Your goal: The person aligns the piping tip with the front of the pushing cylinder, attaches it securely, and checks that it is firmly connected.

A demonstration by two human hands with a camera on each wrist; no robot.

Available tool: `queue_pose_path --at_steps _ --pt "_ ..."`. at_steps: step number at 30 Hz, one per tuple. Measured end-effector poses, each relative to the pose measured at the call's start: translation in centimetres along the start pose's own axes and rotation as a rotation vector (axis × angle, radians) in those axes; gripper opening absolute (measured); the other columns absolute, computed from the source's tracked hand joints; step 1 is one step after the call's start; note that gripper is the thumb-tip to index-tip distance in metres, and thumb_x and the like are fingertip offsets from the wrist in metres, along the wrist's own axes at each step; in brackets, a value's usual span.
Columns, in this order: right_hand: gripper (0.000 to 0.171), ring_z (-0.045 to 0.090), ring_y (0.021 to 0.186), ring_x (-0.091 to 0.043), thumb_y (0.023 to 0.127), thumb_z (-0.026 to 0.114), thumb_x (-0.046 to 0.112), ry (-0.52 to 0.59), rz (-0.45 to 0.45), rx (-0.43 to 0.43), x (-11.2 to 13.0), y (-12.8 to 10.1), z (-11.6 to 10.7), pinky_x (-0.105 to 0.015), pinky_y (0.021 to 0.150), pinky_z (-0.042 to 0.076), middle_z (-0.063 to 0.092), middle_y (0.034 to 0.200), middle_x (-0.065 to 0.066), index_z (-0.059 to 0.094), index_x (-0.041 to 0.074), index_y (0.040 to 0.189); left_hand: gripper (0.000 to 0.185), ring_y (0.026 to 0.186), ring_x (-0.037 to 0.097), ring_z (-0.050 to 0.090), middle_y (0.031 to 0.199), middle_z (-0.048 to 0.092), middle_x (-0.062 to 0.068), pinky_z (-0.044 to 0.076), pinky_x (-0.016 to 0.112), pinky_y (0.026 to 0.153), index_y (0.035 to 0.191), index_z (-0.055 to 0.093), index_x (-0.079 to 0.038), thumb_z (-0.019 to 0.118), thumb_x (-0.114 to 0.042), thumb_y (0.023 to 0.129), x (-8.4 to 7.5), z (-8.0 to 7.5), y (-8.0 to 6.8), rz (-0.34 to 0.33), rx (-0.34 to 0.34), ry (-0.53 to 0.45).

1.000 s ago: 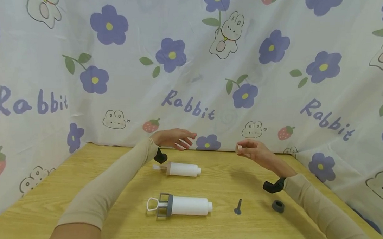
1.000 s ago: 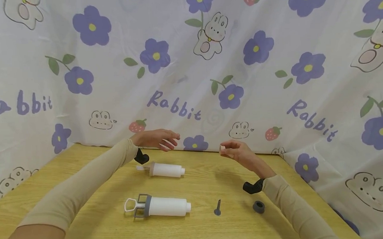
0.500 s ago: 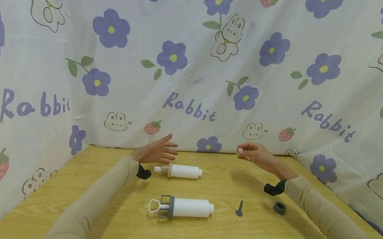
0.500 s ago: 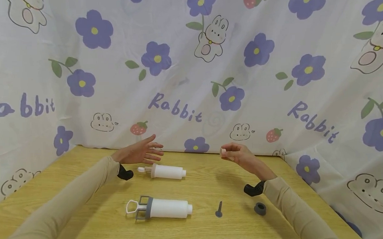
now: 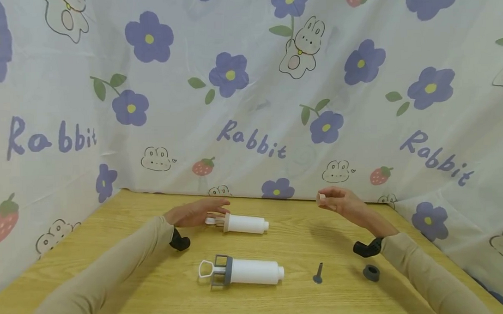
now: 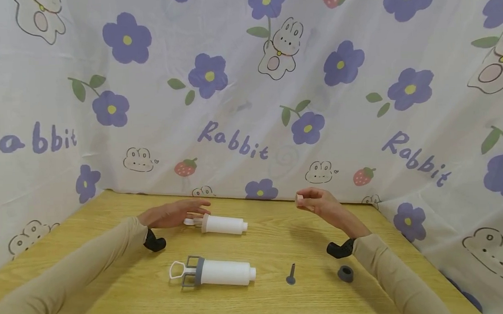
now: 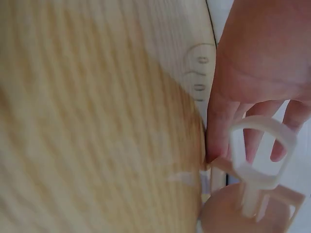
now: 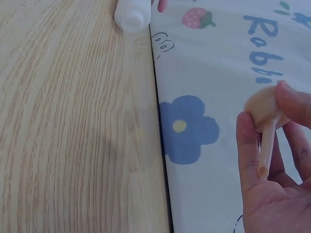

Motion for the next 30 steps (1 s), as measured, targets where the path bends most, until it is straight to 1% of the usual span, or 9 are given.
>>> queue_pose_path --at_steps 3,6,9,12,15,19,23,27,30 --pt "0.032 0.057 0.101 -0.015 0.089 0.051 0.005 0.003 -0.011 0.016 0.3 -0.1 0.0 -0.027 0.094 0.044 0.056 0.105 0.000 0.046 -0.001 0.120 0.059 0.126 0.026 0.033 0.144 0.025 0.016 0.030 0.039 0.101 0.141 0.024 -0.009 0.051 -0.026 0.091 0.1 0.4 0.1 0.033 -0.020 0.090" --pt "0.030 0.057 0.101 -0.015 0.090 0.050 0.004 0.006 -0.023 0.035 0.3 -0.2 0.1 -0.027 0.094 0.044 0.057 0.104 0.000 0.048 -0.001 0.119 0.065 0.117 0.021 0.043 0.136 0.039 0.014 0.037 0.034 0.095 0.137 0.031 -0.006 0.063 -0.024 0.083 0.0 0.8 0.3 0.025 -0.047 0.165" --pt "0.027 0.058 0.098 -0.015 0.089 0.051 0.002 0.040 -0.034 0.040 0.2 -0.1 0.1 -0.029 0.094 0.044 0.058 0.102 0.000 0.051 0.001 0.116 0.058 0.104 0.018 0.048 0.121 0.050 0.009 0.041 0.032 0.088 0.129 0.043 -0.007 0.068 -0.022 0.079 -0.3 1.3 0.4 0.016 -0.063 0.230" --pt "0.027 0.058 0.096 -0.015 0.088 0.051 0.000 0.069 -0.044 0.045 0.0 0.0 0.2 -0.031 0.095 0.044 0.057 0.102 0.000 0.052 0.002 0.115 0.049 0.093 0.017 0.050 0.105 0.056 0.006 0.044 0.031 0.081 0.121 0.050 -0.010 0.069 -0.021 0.078 -0.6 1.7 0.5 0.016 -0.061 0.277" --pt "0.029 0.058 0.096 -0.015 0.088 0.052 0.000 0.067 -0.046 0.051 -0.1 0.0 0.3 -0.032 0.095 0.043 0.057 0.103 -0.001 0.050 -0.001 0.116 0.045 0.089 0.016 0.051 0.097 0.057 0.005 0.045 0.032 0.079 0.118 0.052 -0.010 0.069 -0.020 0.078 -0.8 2.0 0.6 0.028 -0.053 0.298" --pt "0.030 0.058 0.096 -0.014 0.088 0.051 0.001 0.061 -0.043 0.061 -0.4 0.1 0.4 -0.032 0.095 0.043 0.058 0.101 0.000 0.048 -0.002 0.118 0.045 0.093 0.016 0.053 0.102 0.058 0.005 0.045 0.031 0.083 0.118 0.052 -0.010 0.069 -0.021 0.078 -0.8 1.8 0.5 0.024 -0.093 0.304" --pt "0.030 0.058 0.096 -0.014 0.089 0.052 0.002 0.049 -0.045 0.065 -0.5 0.2 0.4 -0.032 0.096 0.043 0.058 0.102 0.000 0.049 -0.001 0.118 0.048 0.093 0.017 0.056 0.107 0.058 0.007 0.046 0.032 0.083 0.120 0.050 -0.009 0.069 -0.022 0.077 -0.9 1.4 0.5 0.012 -0.122 0.276" --pt "0.031 0.057 0.098 -0.015 0.089 0.052 0.003 0.033 -0.049 0.070 -0.4 0.3 0.4 -0.033 0.097 0.042 0.057 0.104 0.000 0.048 0.000 0.119 0.053 0.095 0.019 0.056 0.110 0.057 0.009 0.045 0.039 0.090 0.125 0.045 -0.008 0.068 -0.021 0.079 -1.7 1.5 0.7 0.004 -0.092 0.233" --pt "0.030 0.057 0.098 -0.015 0.088 0.052 0.004 0.025 -0.042 0.063 -0.4 0.6 0.7 -0.032 0.097 0.042 0.057 0.104 0.000 0.049 0.000 0.118 0.055 0.100 0.023 0.056 0.112 0.055 0.010 0.041 0.043 0.095 0.127 0.042 -0.006 0.067 -0.020 0.079 -2.8 1.8 0.9 0.021 -0.068 0.221"
Point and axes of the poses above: each hand's wrist, its own y-axis towards the middle knuckle, its own z-axis out of the palm, x = y × z, the point moved 4 cm from there along y, towards the middle knuckle
